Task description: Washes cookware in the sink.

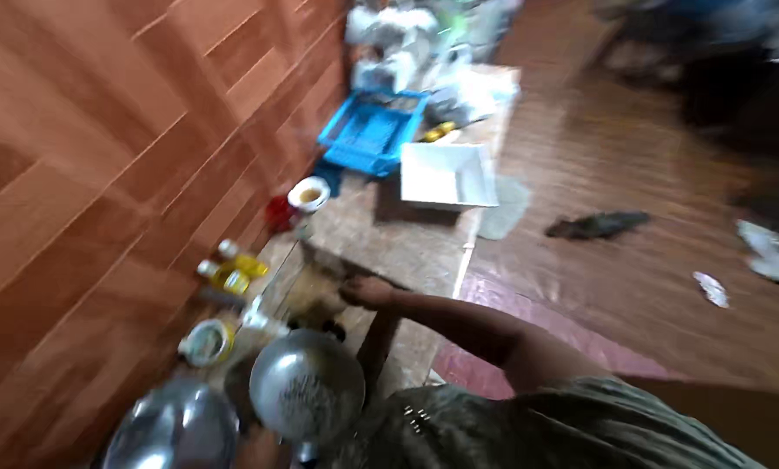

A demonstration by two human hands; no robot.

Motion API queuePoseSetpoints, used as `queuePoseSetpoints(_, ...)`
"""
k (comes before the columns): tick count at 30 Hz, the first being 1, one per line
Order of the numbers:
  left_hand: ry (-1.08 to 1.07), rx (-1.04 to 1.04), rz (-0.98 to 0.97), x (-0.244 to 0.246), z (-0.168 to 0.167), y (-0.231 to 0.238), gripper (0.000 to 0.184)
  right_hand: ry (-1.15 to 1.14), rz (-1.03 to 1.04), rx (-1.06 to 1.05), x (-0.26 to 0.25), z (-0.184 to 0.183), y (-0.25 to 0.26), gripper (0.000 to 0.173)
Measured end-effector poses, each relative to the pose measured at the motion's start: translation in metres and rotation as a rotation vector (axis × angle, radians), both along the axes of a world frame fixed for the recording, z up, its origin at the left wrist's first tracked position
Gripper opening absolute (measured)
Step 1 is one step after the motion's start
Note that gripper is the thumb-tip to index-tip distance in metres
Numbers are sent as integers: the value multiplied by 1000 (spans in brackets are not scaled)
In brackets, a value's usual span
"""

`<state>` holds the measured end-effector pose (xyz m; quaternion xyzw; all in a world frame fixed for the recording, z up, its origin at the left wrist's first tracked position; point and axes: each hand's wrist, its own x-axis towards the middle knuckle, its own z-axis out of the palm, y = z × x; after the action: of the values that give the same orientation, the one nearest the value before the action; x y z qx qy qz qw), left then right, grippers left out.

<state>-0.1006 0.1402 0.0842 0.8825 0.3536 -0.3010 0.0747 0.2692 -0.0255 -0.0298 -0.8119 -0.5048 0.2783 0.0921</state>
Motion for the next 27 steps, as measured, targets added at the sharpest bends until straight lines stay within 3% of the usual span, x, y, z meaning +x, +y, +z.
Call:
queuePoseSetpoints(2,80,-21,110,6,0,3,55,-23,48,-84,-2,-26,-7,44)
queuePoseSetpoints(3,106,-48,162,7,3,2,54,-27,56,-218,-6,-40,-15,34)
queuePoseSetpoints(5,101,-85,224,2,2,0,52,-9,48,-445,-7,-53,-23,34)
queuePoseSetpoints(9,125,-136,289,-13,-18,-7,58,-67,110,-370,-9,-36,4,51)
queuePoseSetpoints(14,213,-193,414,-11,-14,-5,55,-171,326,-536,-24,-37,50,39)
queuePoseSetpoints(16,228,-217,433,-10,-13,-2,55,-46,418,-472,-42,-16,87,46)
queuePoseSetpoints(18,222,-231,442,-12,-17,-1,53,254,286,-300,-61,-10,122,39)
queuePoseSetpoints(21,161,-228,455,-19,-21,0,50,879,-372,47,-98,-36,153,30)
queuePoseSetpoints(23,137,-235,464,-23,-27,-1,52,1233,-688,183,-129,-48,169,27)
queuePoseSetpoints(25,141,-247,472,-24,-29,-3,57,1311,-759,182,-165,-44,187,27)
queuePoseSetpoints(27,145,-257,482,-24,-30,-3,57,1262,-594,244,-194,-29,214,26)
